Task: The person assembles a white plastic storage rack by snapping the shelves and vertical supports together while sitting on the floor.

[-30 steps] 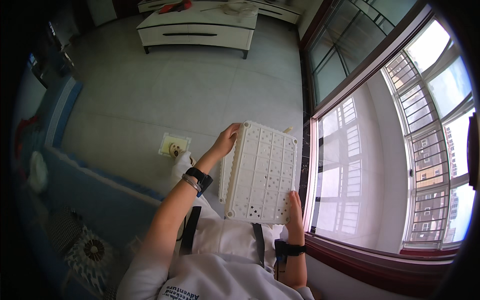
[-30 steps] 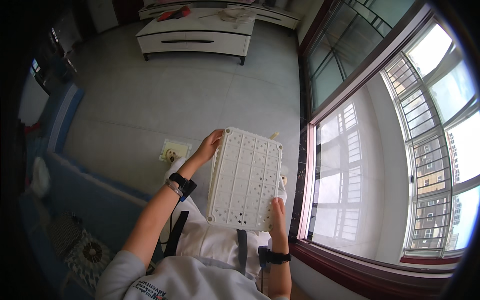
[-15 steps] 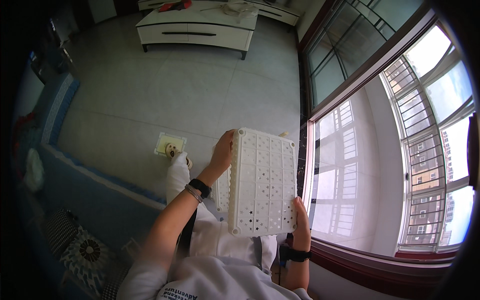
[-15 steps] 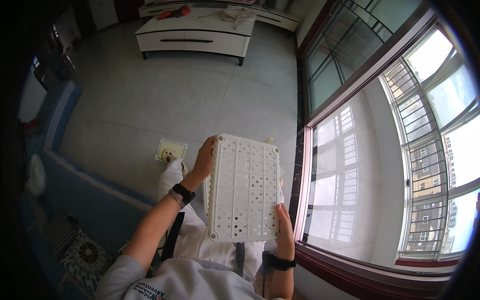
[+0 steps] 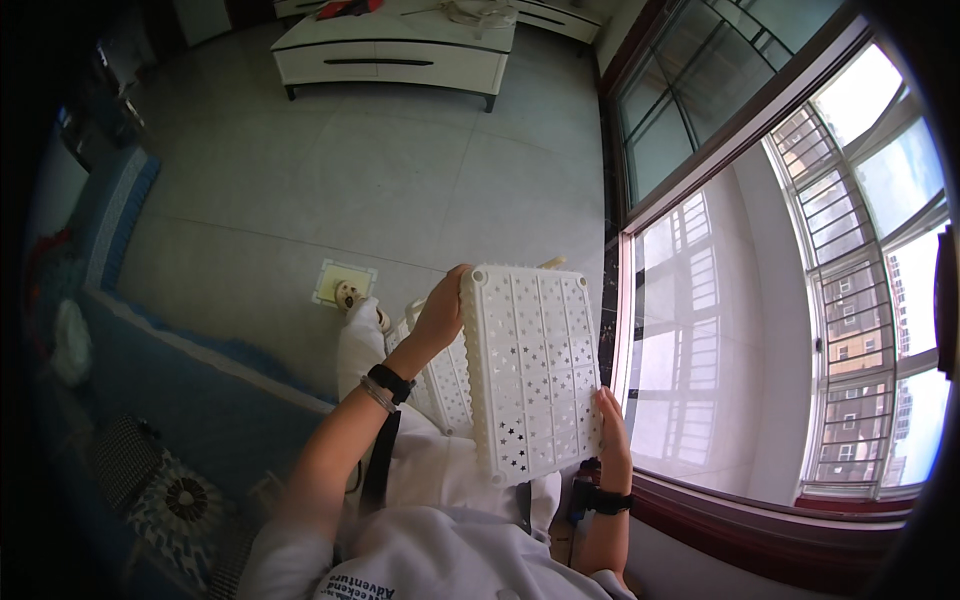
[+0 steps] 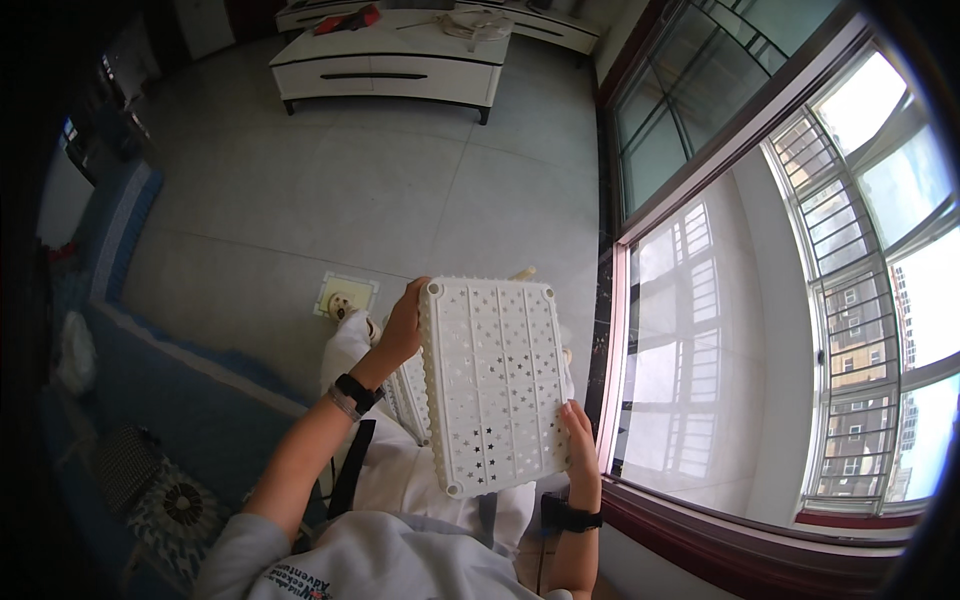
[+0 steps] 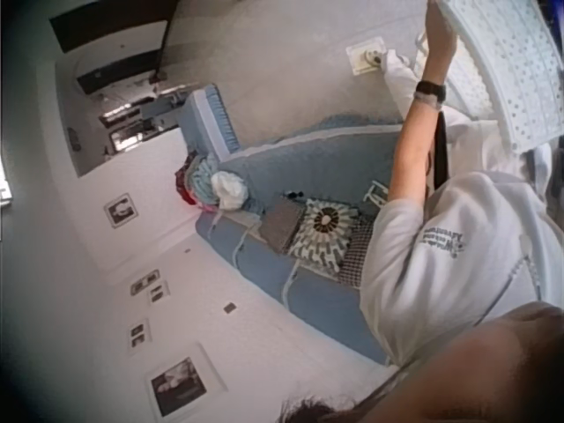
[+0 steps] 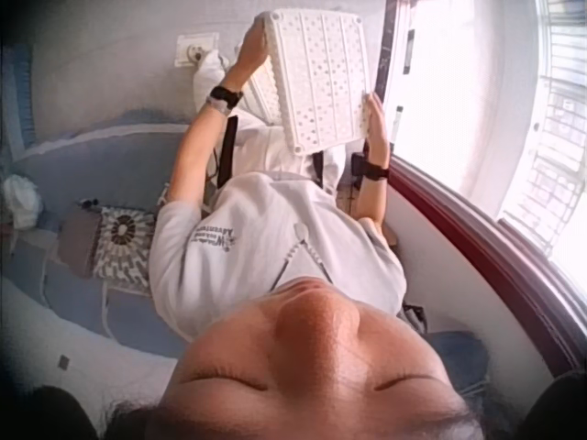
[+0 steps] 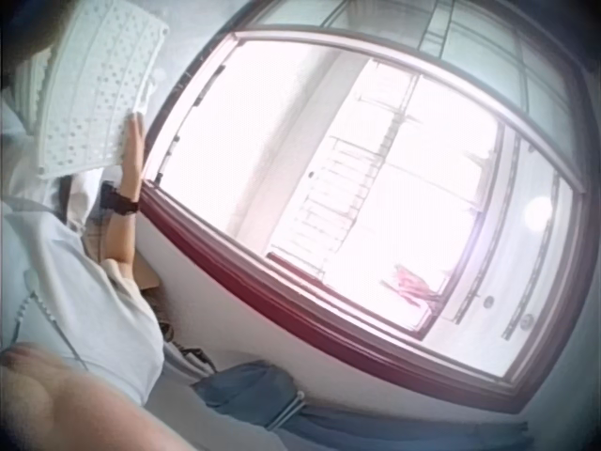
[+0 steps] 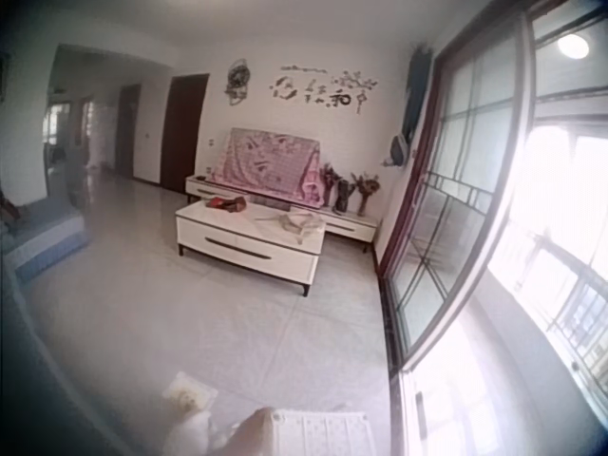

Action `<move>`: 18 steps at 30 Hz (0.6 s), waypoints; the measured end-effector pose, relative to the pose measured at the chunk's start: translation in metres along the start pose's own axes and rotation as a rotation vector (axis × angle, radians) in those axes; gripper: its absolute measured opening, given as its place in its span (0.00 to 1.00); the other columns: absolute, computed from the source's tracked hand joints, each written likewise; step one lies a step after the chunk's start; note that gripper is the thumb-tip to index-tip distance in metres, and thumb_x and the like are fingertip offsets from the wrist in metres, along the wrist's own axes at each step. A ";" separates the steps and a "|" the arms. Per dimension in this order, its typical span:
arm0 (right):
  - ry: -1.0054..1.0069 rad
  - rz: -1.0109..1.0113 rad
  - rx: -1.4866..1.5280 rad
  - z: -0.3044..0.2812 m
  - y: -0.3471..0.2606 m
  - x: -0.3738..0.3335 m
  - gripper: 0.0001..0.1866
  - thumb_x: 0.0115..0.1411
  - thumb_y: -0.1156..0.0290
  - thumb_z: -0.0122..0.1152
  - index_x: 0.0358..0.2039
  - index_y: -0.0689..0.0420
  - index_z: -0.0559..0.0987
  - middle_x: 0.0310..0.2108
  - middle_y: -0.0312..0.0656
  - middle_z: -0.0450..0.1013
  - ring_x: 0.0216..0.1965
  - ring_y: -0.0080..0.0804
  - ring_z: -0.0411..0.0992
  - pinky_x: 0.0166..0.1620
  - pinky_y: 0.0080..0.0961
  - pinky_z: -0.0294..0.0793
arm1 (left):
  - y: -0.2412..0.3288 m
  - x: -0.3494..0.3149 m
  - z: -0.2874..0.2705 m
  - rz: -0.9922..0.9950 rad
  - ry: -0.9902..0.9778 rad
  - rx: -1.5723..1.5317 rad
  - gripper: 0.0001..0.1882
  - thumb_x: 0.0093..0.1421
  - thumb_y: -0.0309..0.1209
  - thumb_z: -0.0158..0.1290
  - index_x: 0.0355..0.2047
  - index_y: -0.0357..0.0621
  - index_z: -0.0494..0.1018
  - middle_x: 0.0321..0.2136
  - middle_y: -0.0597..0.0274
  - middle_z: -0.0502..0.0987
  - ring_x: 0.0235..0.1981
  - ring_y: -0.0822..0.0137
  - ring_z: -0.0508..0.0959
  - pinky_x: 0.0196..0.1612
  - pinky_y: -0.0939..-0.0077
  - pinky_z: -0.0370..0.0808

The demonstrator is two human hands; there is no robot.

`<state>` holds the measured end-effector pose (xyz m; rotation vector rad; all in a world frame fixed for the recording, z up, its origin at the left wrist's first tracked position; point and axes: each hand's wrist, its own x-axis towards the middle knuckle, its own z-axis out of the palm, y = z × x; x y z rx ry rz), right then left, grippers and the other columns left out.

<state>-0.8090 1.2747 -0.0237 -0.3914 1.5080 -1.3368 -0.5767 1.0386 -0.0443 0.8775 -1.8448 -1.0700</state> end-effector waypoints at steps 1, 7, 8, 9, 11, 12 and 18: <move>0.043 0.013 -0.044 0.001 0.001 -0.001 0.18 0.63 0.59 0.47 0.46 0.59 0.70 0.38 0.36 0.71 0.37 0.22 0.70 0.39 0.19 0.69 | 0.004 -0.001 -0.002 0.002 -0.005 0.002 0.16 0.58 0.23 0.41 0.49 0.37 0.61 0.44 0.47 0.69 0.47 0.49 0.69 0.50 0.64 0.66; -0.013 0.222 0.087 -0.022 0.042 -0.008 0.27 0.62 0.50 0.46 0.51 0.58 0.66 0.43 0.41 0.70 0.41 0.31 0.71 0.43 0.31 0.71 | 0.006 -0.003 -0.003 -0.108 0.002 -0.072 0.16 0.60 0.21 0.38 0.49 0.34 0.58 0.44 0.45 0.70 0.47 0.53 0.71 0.49 0.66 0.67; -0.044 0.220 0.099 -0.023 0.045 -0.010 0.29 0.61 0.46 0.44 0.53 0.57 0.65 0.44 0.42 0.70 0.42 0.34 0.71 0.42 0.33 0.72 | 0.005 -0.002 -0.003 -0.108 0.010 -0.059 0.16 0.61 0.21 0.37 0.50 0.33 0.57 0.44 0.44 0.70 0.47 0.53 0.72 0.49 0.67 0.67; -0.040 0.221 0.104 -0.021 0.046 -0.011 0.29 0.61 0.46 0.44 0.53 0.57 0.65 0.44 0.42 0.70 0.42 0.34 0.71 0.42 0.33 0.72 | 0.007 0.000 -0.003 -0.107 0.014 -0.044 0.16 0.61 0.21 0.37 0.50 0.33 0.57 0.44 0.44 0.69 0.47 0.54 0.72 0.49 0.67 0.68; -0.072 0.274 0.227 -0.016 0.043 -0.012 0.26 0.63 0.49 0.40 0.53 0.57 0.63 0.45 0.43 0.70 0.41 0.34 0.71 0.41 0.34 0.73 | 0.013 0.001 -0.001 -0.088 0.059 -0.049 0.15 0.62 0.21 0.37 0.50 0.33 0.56 0.45 0.44 0.69 0.47 0.53 0.72 0.49 0.67 0.68; -0.096 0.269 0.250 -0.016 0.042 -0.008 0.28 0.64 0.50 0.38 0.56 0.58 0.60 0.49 0.44 0.68 0.45 0.35 0.70 0.47 0.35 0.70 | 0.018 0.002 0.000 -0.067 0.109 -0.056 0.15 0.62 0.21 0.37 0.50 0.33 0.55 0.45 0.44 0.69 0.47 0.53 0.72 0.49 0.66 0.68; -0.072 -0.041 0.423 0.003 0.006 0.001 0.24 0.63 0.58 0.44 0.55 0.60 0.61 0.49 0.43 0.68 0.48 0.33 0.68 0.49 0.29 0.69 | 0.031 -0.014 0.009 -0.041 0.160 -0.134 0.15 0.61 0.21 0.44 0.47 0.35 0.55 0.44 0.47 0.69 0.47 0.59 0.73 0.48 0.68 0.70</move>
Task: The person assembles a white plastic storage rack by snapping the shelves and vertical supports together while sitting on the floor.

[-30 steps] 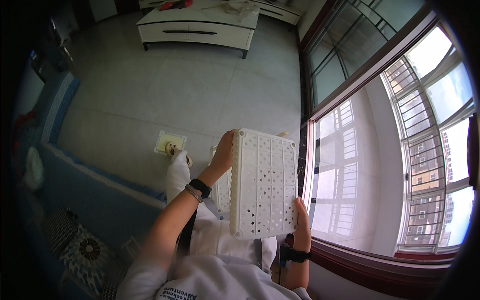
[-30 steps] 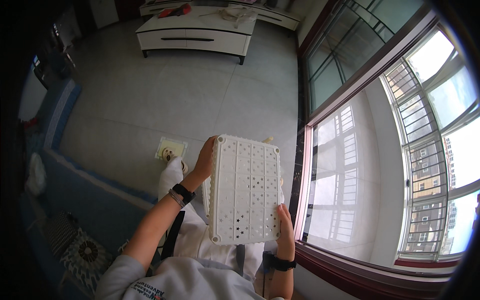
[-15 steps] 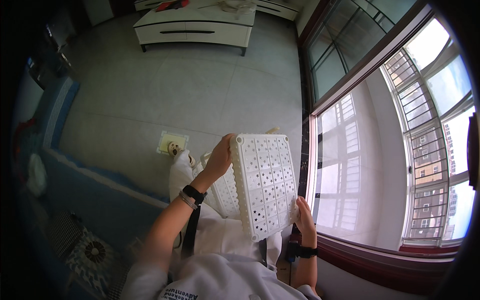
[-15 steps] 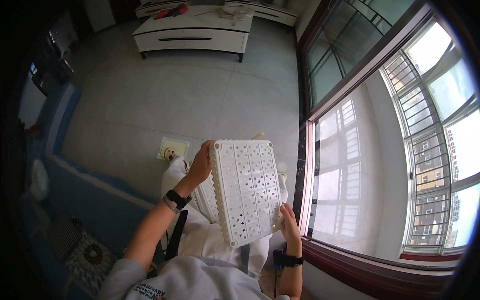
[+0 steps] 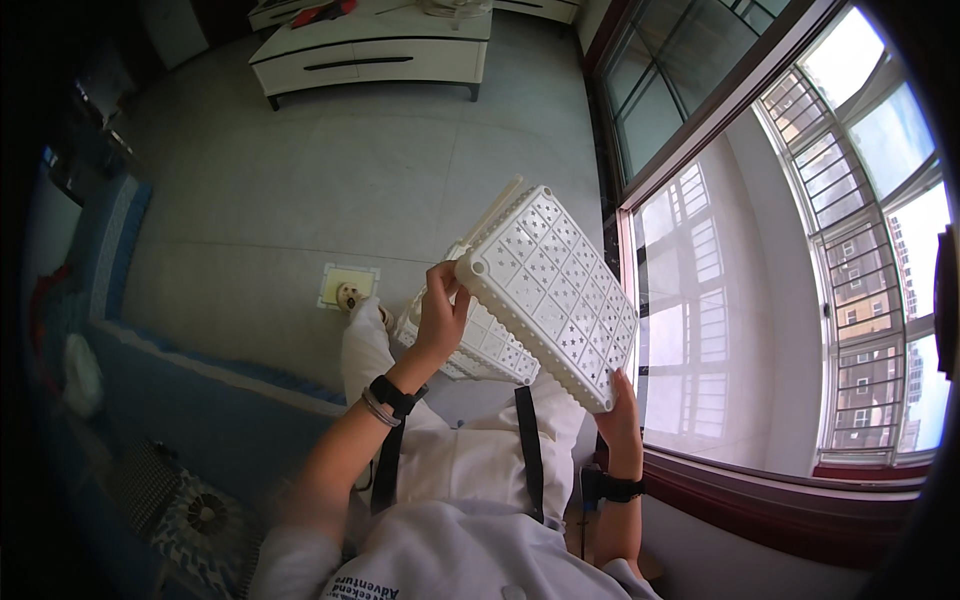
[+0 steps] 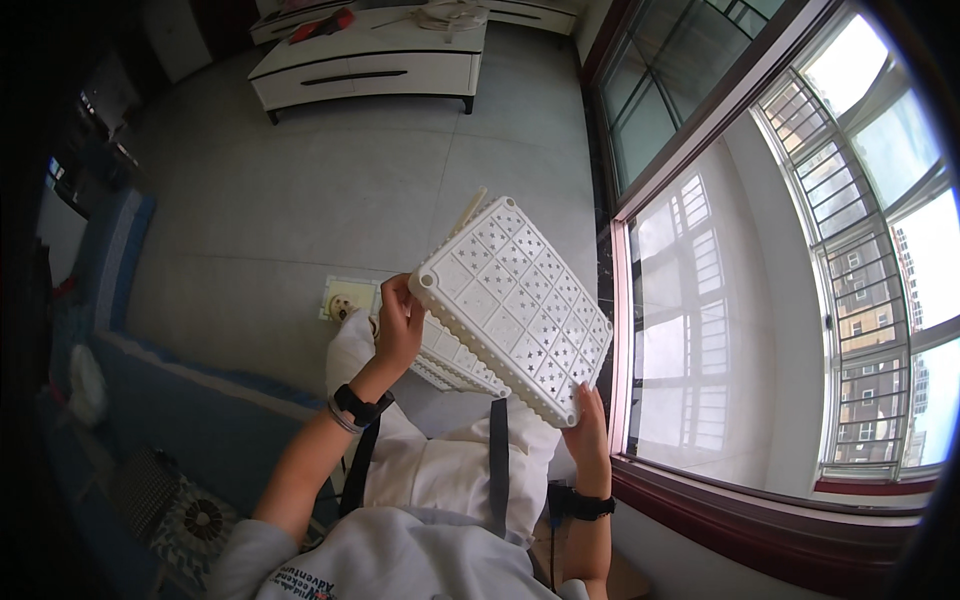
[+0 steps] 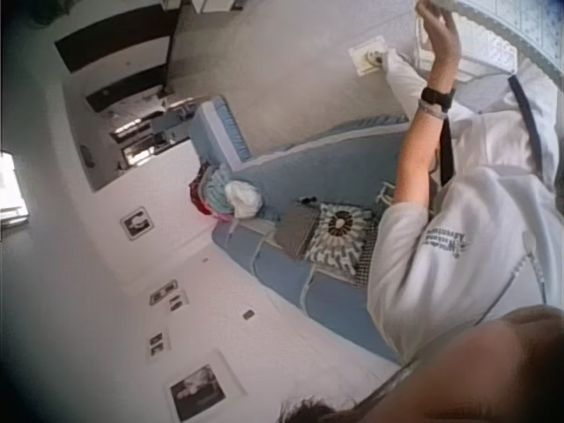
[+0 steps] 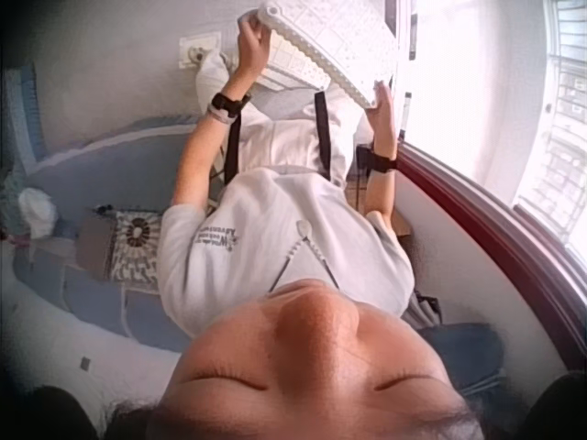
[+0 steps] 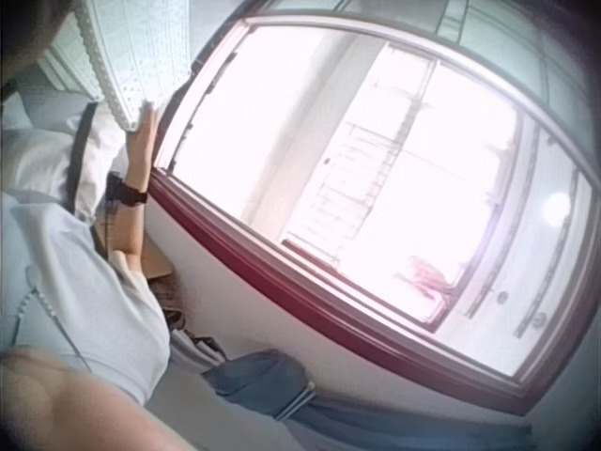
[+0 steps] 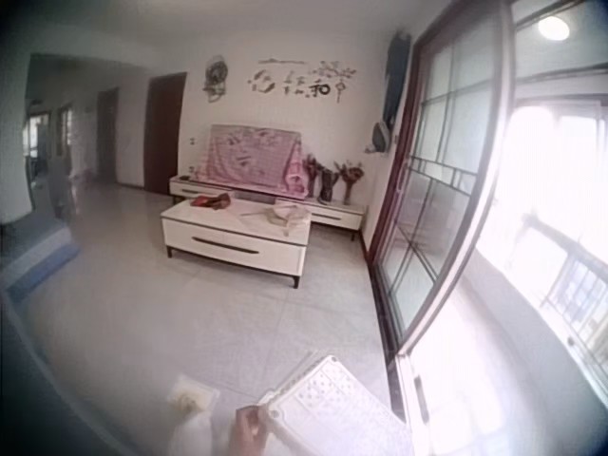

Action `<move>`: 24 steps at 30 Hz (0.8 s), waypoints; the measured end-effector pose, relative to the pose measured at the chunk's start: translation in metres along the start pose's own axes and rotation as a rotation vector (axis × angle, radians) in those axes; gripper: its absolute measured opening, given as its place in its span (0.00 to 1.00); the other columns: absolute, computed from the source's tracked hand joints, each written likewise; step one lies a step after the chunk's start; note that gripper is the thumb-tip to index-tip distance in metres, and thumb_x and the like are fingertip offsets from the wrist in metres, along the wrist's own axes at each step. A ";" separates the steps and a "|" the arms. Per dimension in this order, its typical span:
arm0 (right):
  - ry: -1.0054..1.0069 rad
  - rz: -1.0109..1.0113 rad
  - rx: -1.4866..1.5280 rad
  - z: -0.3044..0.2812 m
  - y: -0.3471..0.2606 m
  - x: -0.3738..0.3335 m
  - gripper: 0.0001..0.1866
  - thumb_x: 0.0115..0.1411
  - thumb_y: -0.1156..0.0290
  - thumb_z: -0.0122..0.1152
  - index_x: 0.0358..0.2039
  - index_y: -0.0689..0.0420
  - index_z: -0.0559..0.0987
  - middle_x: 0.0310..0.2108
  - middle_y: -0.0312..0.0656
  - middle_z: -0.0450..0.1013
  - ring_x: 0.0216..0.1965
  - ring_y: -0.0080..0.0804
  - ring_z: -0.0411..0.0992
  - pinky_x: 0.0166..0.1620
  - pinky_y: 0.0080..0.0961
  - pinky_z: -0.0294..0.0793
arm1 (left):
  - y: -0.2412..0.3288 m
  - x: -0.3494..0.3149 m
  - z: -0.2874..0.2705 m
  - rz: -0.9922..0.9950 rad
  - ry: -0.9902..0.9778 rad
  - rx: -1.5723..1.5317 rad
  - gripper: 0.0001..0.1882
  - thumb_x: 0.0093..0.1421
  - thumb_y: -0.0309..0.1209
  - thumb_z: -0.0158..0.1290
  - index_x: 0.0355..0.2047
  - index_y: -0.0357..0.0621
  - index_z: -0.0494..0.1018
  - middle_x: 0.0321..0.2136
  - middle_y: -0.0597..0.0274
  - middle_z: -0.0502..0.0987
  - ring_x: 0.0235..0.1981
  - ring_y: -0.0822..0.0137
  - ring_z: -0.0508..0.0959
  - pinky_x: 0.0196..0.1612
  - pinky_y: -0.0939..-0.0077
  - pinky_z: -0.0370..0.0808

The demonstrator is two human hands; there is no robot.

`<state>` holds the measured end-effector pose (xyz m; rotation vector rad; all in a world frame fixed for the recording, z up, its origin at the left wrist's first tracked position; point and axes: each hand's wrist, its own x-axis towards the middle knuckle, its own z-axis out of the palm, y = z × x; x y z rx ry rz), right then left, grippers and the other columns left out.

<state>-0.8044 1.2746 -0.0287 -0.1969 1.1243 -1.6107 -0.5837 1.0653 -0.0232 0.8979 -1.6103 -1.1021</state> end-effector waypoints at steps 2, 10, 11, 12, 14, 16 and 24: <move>0.093 -0.044 0.055 -0.009 -0.009 0.007 0.21 0.61 0.62 0.51 0.50 0.60 0.67 0.45 0.42 0.70 0.46 0.32 0.70 0.46 0.29 0.71 | -0.001 -0.014 0.000 -0.039 -0.074 -0.051 0.17 0.59 0.20 0.46 0.47 0.35 0.55 0.43 0.50 0.70 0.46 0.63 0.73 0.48 0.72 0.69; 0.166 -0.108 0.082 -0.027 -0.016 0.020 0.18 0.59 0.65 0.51 0.46 0.64 0.69 0.41 0.44 0.72 0.43 0.33 0.71 0.46 0.30 0.72 | -0.009 -0.049 -0.027 -0.363 -0.553 -0.230 0.23 0.55 0.21 0.54 0.49 0.36 0.57 0.43 0.56 0.72 0.47 0.68 0.73 0.49 0.74 0.68; 0.169 -0.106 0.089 -0.024 -0.017 0.021 0.18 0.59 0.65 0.51 0.46 0.64 0.69 0.41 0.44 0.72 0.43 0.33 0.71 0.46 0.30 0.72 | -0.011 -0.050 -0.030 -0.369 -0.623 -0.314 0.25 0.55 0.21 0.54 0.51 0.36 0.56 0.43 0.57 0.72 0.47 0.68 0.72 0.50 0.73 0.68; 0.160 -0.112 0.083 -0.024 -0.019 0.021 0.18 0.59 0.65 0.52 0.46 0.64 0.69 0.40 0.44 0.72 0.42 0.33 0.72 0.45 0.29 0.72 | -0.003 -0.050 -0.036 -0.443 -0.671 -0.399 0.25 0.57 0.23 0.51 0.53 0.37 0.55 0.43 0.61 0.71 0.48 0.71 0.70 0.51 0.76 0.65; 0.153 -0.110 0.070 -0.023 -0.020 0.022 0.19 0.58 0.65 0.53 0.46 0.65 0.69 0.40 0.44 0.72 0.42 0.33 0.72 0.45 0.27 0.72 | 0.000 -0.051 -0.043 -0.514 -0.712 -0.489 0.23 0.59 0.26 0.49 0.53 0.37 0.55 0.44 0.61 0.70 0.48 0.73 0.68 0.51 0.77 0.64; 0.158 -0.100 0.071 -0.034 -0.015 0.023 0.20 0.58 0.64 0.53 0.46 0.65 0.69 0.41 0.44 0.72 0.42 0.33 0.72 0.45 0.27 0.72 | 0.001 -0.060 -0.046 -0.586 -0.750 -0.573 0.22 0.62 0.28 0.47 0.54 0.37 0.54 0.45 0.61 0.69 0.48 0.74 0.67 0.51 0.79 0.63; 0.151 -0.039 0.010 -0.031 -0.017 0.023 0.21 0.57 0.62 0.54 0.44 0.65 0.69 0.39 0.45 0.72 0.38 0.30 0.73 0.40 0.24 0.73 | 0.011 -0.096 -0.035 -0.421 -0.575 -0.417 0.19 0.66 0.30 0.37 0.55 0.40 0.51 0.41 0.62 0.65 0.39 0.75 0.65 0.47 0.77 0.63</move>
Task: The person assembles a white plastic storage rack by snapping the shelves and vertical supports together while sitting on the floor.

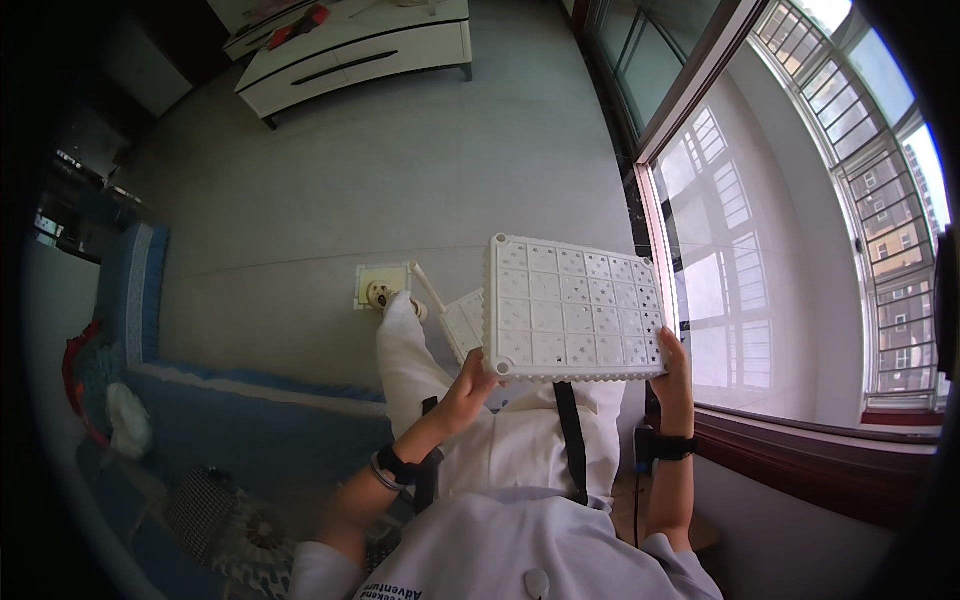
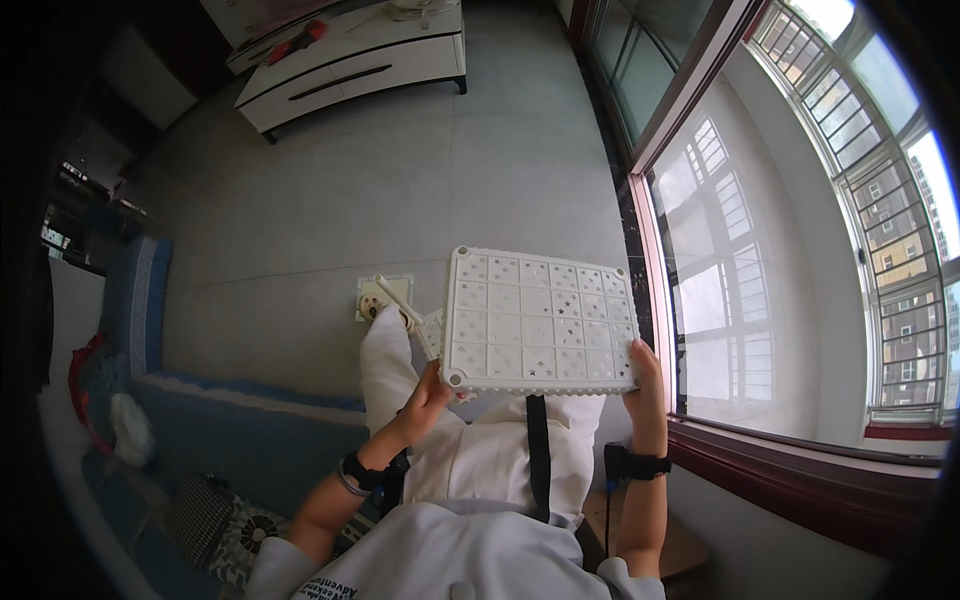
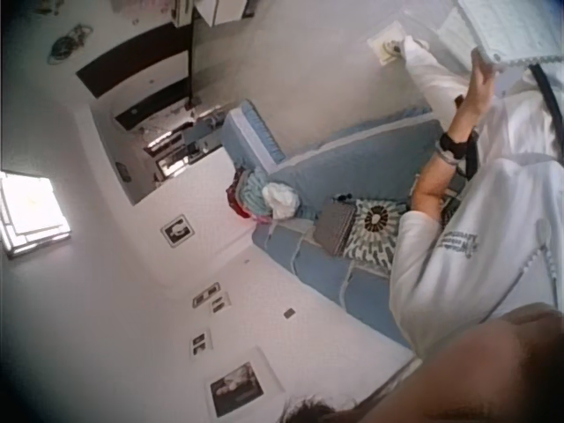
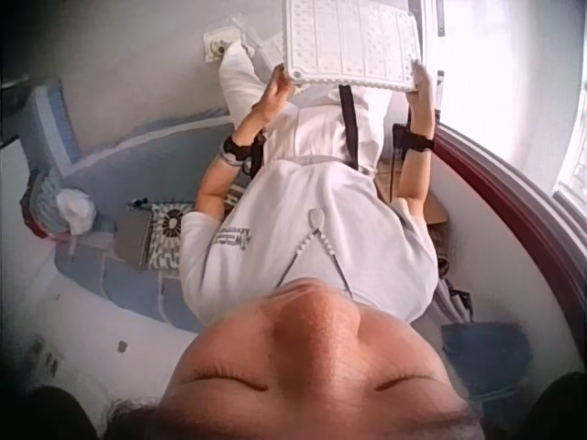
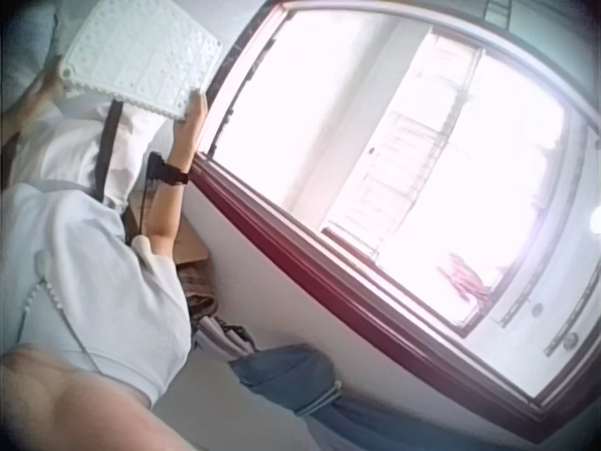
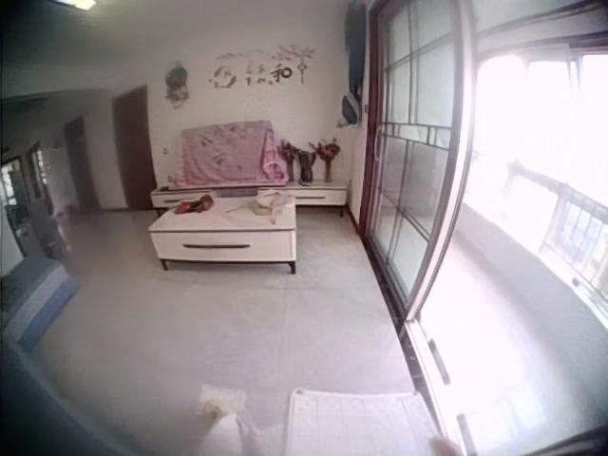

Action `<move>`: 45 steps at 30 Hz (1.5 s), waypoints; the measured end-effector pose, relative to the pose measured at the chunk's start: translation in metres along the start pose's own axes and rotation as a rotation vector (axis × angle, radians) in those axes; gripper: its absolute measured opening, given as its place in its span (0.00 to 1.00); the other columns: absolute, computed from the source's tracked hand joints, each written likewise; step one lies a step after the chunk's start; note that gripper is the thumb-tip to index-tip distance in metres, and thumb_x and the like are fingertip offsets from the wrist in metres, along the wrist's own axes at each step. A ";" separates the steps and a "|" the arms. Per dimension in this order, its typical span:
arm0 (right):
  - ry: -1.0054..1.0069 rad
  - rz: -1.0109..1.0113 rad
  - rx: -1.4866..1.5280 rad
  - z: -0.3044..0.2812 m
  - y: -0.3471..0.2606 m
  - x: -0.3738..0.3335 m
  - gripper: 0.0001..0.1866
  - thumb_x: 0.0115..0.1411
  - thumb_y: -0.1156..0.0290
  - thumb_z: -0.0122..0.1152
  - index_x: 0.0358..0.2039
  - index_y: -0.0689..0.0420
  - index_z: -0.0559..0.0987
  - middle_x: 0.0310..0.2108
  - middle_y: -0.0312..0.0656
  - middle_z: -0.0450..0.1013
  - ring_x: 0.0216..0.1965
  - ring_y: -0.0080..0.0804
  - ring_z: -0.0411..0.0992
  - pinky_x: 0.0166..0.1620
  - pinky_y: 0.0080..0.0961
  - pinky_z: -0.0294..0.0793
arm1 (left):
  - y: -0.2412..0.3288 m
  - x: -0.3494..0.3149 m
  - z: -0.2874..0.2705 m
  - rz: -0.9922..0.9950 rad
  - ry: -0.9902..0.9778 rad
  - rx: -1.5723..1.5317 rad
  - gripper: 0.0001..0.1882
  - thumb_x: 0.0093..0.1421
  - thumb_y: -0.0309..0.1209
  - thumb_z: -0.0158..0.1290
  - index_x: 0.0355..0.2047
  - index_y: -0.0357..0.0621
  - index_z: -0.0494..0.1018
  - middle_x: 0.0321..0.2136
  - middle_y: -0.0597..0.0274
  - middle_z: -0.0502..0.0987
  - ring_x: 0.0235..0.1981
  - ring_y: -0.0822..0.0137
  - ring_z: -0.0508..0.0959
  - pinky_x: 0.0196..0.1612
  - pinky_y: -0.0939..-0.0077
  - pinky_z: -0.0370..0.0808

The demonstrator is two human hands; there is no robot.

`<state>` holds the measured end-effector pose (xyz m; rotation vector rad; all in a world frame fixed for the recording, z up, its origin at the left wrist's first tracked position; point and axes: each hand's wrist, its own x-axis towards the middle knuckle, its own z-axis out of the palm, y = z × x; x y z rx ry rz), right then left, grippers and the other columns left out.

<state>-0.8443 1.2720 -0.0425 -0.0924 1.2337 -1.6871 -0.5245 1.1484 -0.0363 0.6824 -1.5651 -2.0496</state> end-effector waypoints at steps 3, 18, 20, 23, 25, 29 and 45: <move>0.014 -0.002 -0.038 -0.006 0.009 -0.003 0.20 0.57 0.61 0.53 0.44 0.63 0.69 0.38 0.43 0.72 0.37 0.28 0.73 0.39 0.22 0.73 | -0.014 -0.005 0.003 0.005 0.063 0.011 0.18 0.67 0.30 0.35 0.55 0.40 0.51 0.37 0.63 0.63 0.34 0.75 0.62 0.43 0.78 0.64; -0.009 -0.214 -0.124 0.024 -0.015 -0.017 0.22 0.59 0.64 0.48 0.52 0.60 0.66 0.36 0.39 0.72 0.34 0.22 0.73 0.33 0.18 0.74 | 0.005 -0.016 0.002 -0.043 0.138 -0.211 0.36 0.59 0.59 0.40 0.53 0.39 0.55 0.33 0.63 0.68 0.33 0.73 0.69 0.40 0.79 0.65; -0.038 -0.182 -0.136 0.031 -0.013 -0.017 0.24 0.58 0.64 0.49 0.54 0.61 0.64 0.37 0.41 0.72 0.35 0.24 0.73 0.33 0.19 0.75 | 0.003 -0.018 -0.005 0.019 0.263 -0.216 0.35 0.58 0.53 0.49 0.54 0.39 0.55 0.43 0.61 0.69 0.43 0.71 0.70 0.47 0.76 0.66; -0.120 -0.237 -0.147 0.052 -0.015 -0.032 0.25 0.58 0.67 0.50 0.55 0.61 0.63 0.42 0.44 0.71 0.43 0.26 0.71 0.42 0.21 0.72 | 0.023 -0.016 -0.015 -0.072 0.291 -0.115 0.33 0.57 0.43 0.54 0.55 0.39 0.55 0.45 0.61 0.68 0.47 0.71 0.68 0.49 0.75 0.66; -0.161 -0.259 -0.137 0.065 -0.018 -0.037 0.25 0.60 0.65 0.49 0.56 0.60 0.61 0.46 0.46 0.69 0.44 0.29 0.71 0.45 0.24 0.71 | 0.047 -0.016 -0.018 0.054 0.362 -0.298 0.29 0.54 0.32 0.56 0.53 0.39 0.58 0.44 0.61 0.68 0.45 0.71 0.70 0.48 0.75 0.67; -0.389 -0.168 -0.338 0.075 -0.018 -0.031 0.23 0.65 0.60 0.42 0.56 0.58 0.61 0.44 0.45 0.67 0.39 0.27 0.71 0.42 0.25 0.68 | 0.069 -0.059 -0.076 0.223 0.609 -0.350 0.29 0.55 0.31 0.53 0.55 0.38 0.58 0.45 0.57 0.70 0.48 0.65 0.70 0.48 0.70 0.69; -0.013 -0.114 -0.334 0.008 0.039 -0.017 0.13 0.62 0.68 0.47 0.45 0.58 0.70 0.29 0.36 0.69 0.27 0.19 0.66 0.34 0.18 0.65 | -0.112 -0.496 -0.098 -0.795 1.394 0.298 0.31 0.60 0.42 0.45 0.61 0.49 0.49 0.53 0.53 0.57 0.40 0.57 0.62 0.45 0.53 0.67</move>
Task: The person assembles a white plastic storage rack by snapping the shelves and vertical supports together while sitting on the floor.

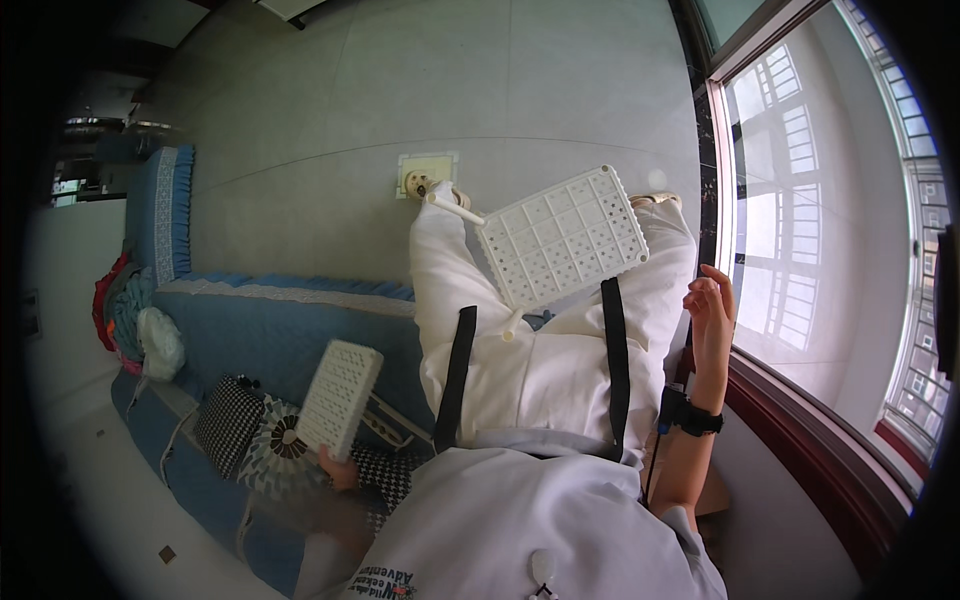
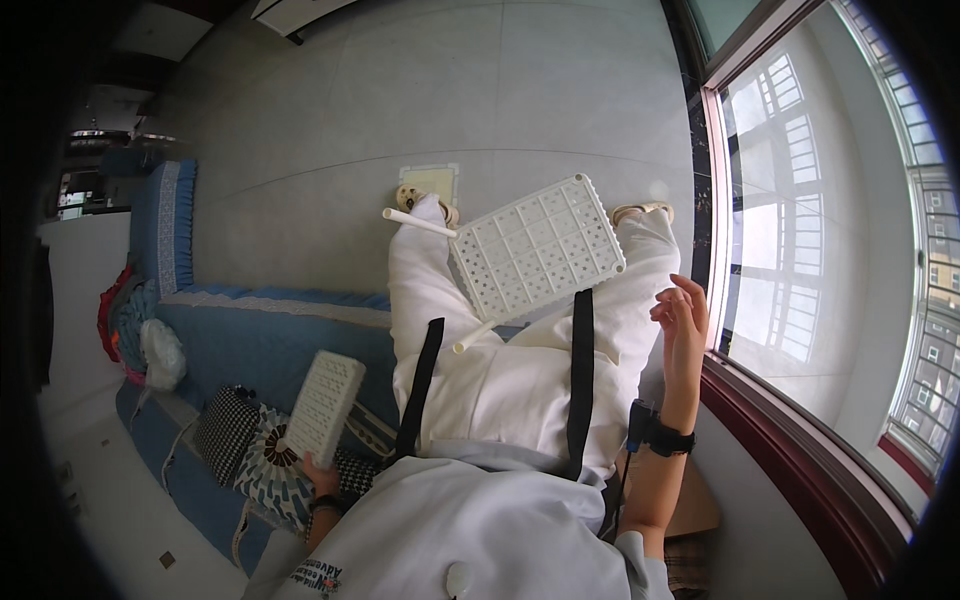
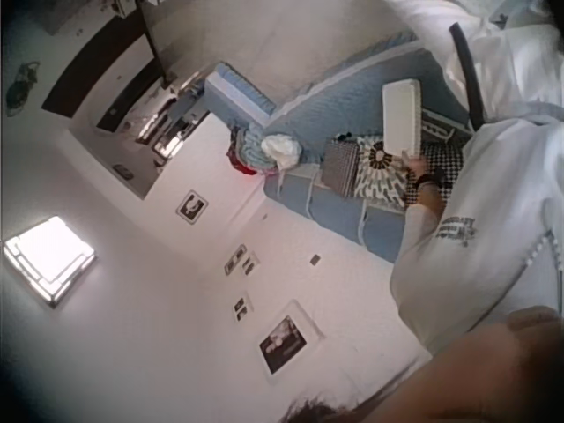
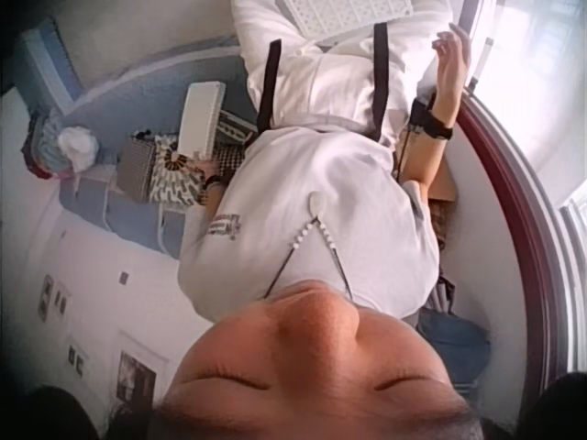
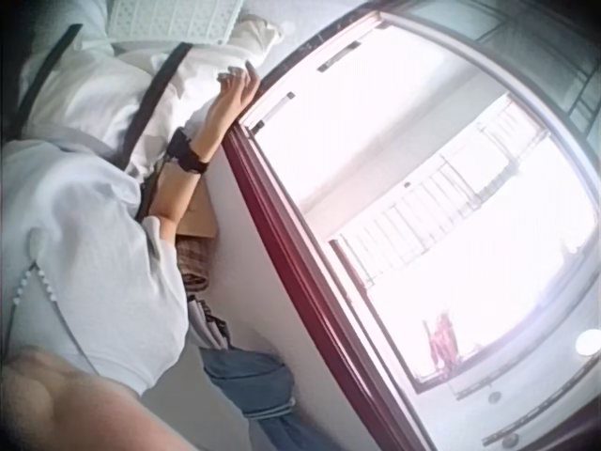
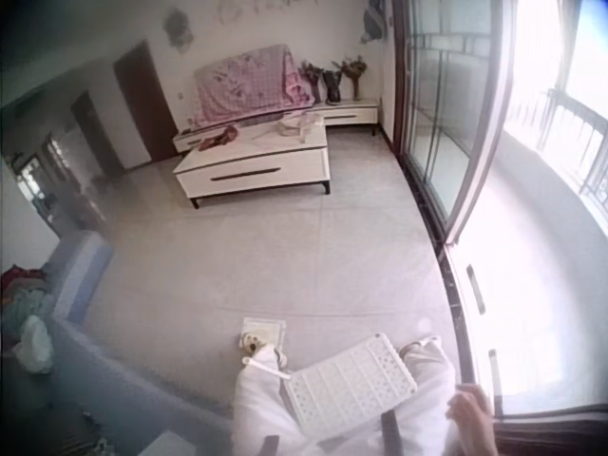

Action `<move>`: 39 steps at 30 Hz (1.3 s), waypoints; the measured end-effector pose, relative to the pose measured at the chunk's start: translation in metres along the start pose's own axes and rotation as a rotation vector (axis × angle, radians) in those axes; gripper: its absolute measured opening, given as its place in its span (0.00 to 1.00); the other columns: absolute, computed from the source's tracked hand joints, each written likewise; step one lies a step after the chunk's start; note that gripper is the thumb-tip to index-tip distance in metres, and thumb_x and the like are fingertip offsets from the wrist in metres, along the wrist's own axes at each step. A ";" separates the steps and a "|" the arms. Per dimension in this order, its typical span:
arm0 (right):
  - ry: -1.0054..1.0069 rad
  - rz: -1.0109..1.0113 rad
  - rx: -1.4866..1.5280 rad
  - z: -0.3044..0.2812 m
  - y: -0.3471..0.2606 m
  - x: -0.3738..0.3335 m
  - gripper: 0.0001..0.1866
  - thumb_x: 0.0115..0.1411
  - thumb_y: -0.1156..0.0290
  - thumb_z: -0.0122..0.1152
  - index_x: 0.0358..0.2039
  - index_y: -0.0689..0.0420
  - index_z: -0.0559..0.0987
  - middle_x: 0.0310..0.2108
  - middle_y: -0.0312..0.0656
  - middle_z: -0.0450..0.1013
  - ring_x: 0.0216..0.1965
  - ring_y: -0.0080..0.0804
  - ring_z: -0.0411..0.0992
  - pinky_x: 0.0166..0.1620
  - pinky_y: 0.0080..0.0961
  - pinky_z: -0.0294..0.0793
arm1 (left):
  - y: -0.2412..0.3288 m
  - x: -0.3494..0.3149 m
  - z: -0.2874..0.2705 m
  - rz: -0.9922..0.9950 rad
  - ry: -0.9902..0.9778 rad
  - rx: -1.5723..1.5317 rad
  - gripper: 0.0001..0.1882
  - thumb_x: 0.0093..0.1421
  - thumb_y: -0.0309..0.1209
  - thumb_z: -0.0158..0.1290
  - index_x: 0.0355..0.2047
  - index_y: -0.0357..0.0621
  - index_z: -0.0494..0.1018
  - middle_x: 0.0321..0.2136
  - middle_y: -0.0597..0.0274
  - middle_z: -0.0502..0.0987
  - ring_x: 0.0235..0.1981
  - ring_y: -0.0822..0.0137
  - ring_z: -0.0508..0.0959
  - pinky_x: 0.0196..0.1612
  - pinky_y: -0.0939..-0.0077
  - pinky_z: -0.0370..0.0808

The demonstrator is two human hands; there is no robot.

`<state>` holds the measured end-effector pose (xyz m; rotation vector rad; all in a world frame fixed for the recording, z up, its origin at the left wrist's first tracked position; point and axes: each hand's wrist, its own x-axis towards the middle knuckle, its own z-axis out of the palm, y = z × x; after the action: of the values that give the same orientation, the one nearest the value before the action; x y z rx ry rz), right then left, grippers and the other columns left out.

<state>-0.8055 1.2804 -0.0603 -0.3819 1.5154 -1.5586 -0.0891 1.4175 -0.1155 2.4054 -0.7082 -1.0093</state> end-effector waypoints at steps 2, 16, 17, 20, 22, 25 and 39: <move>0.037 0.038 -0.005 0.001 -0.003 0.004 0.13 0.62 0.68 0.48 0.45 0.59 0.70 0.28 0.35 0.69 0.27 0.19 0.67 0.34 0.17 0.66 | -0.087 -0.015 -0.025 -0.438 -0.054 -0.361 0.32 0.58 0.49 0.47 0.58 0.46 0.56 0.47 0.54 0.62 0.33 0.59 0.63 0.41 0.55 0.64; -0.188 -0.173 -1.114 0.020 0.118 0.106 0.28 0.50 0.64 0.61 0.50 0.59 0.65 0.48 0.59 0.62 0.48 0.53 0.65 0.51 0.36 0.66 | 0.238 0.005 0.206 0.540 -0.631 0.078 0.17 0.60 0.23 0.46 0.50 0.36 0.65 0.49 0.52 0.70 0.51 0.63 0.70 0.52 0.74 0.67; -0.187 -0.174 -1.138 0.020 0.125 0.114 0.30 0.49 0.64 0.62 0.51 0.59 0.64 0.49 0.61 0.61 0.50 0.56 0.62 0.52 0.38 0.64 | 0.264 -0.006 0.217 0.616 -0.776 0.101 0.18 0.59 0.23 0.48 0.50 0.37 0.65 0.50 0.53 0.69 0.52 0.63 0.69 0.53 0.72 0.66; -0.218 0.021 -1.110 -0.002 0.155 0.130 0.36 0.48 0.63 0.63 0.54 0.63 0.58 0.46 0.64 0.65 0.47 0.59 0.65 0.50 0.43 0.66 | 0.341 -0.072 0.259 0.921 -1.092 0.405 0.24 0.52 0.23 0.53 0.51 0.39 0.66 0.51 0.53 0.68 0.54 0.59 0.67 0.55 0.71 0.63; -0.250 0.105 -1.084 0.003 0.157 0.127 0.35 0.49 0.61 0.61 0.53 0.63 0.58 0.43 0.64 0.68 0.47 0.58 0.66 0.50 0.43 0.66 | 0.334 -0.080 0.284 1.048 -1.207 0.504 0.25 0.51 0.24 0.53 0.51 0.41 0.66 0.52 0.52 0.67 0.55 0.57 0.66 0.56 0.72 0.63; -0.292 0.145 -1.167 0.003 0.150 0.124 0.33 0.51 0.61 0.55 0.54 0.61 0.58 0.44 0.63 0.68 0.48 0.58 0.66 0.50 0.43 0.65 | 0.331 -0.088 0.313 1.230 -1.268 0.514 0.14 0.56 0.31 0.51 0.42 0.42 0.73 0.43 0.55 0.75 0.46 0.56 0.73 0.50 0.70 0.69; -0.310 0.285 -1.191 0.015 0.126 0.116 0.28 0.54 0.54 0.53 0.47 0.62 0.64 0.50 0.55 0.66 0.54 0.53 0.62 0.55 0.43 0.58 | 0.305 -0.036 0.357 1.465 -1.295 0.719 0.15 0.57 0.35 0.46 0.41 0.42 0.73 0.39 0.51 0.75 0.43 0.52 0.73 0.45 0.65 0.69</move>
<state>-0.8102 1.2025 -0.2137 -0.9518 1.9802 -0.2102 -0.4637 1.1347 -0.1531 0.5006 -2.8906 -1.4484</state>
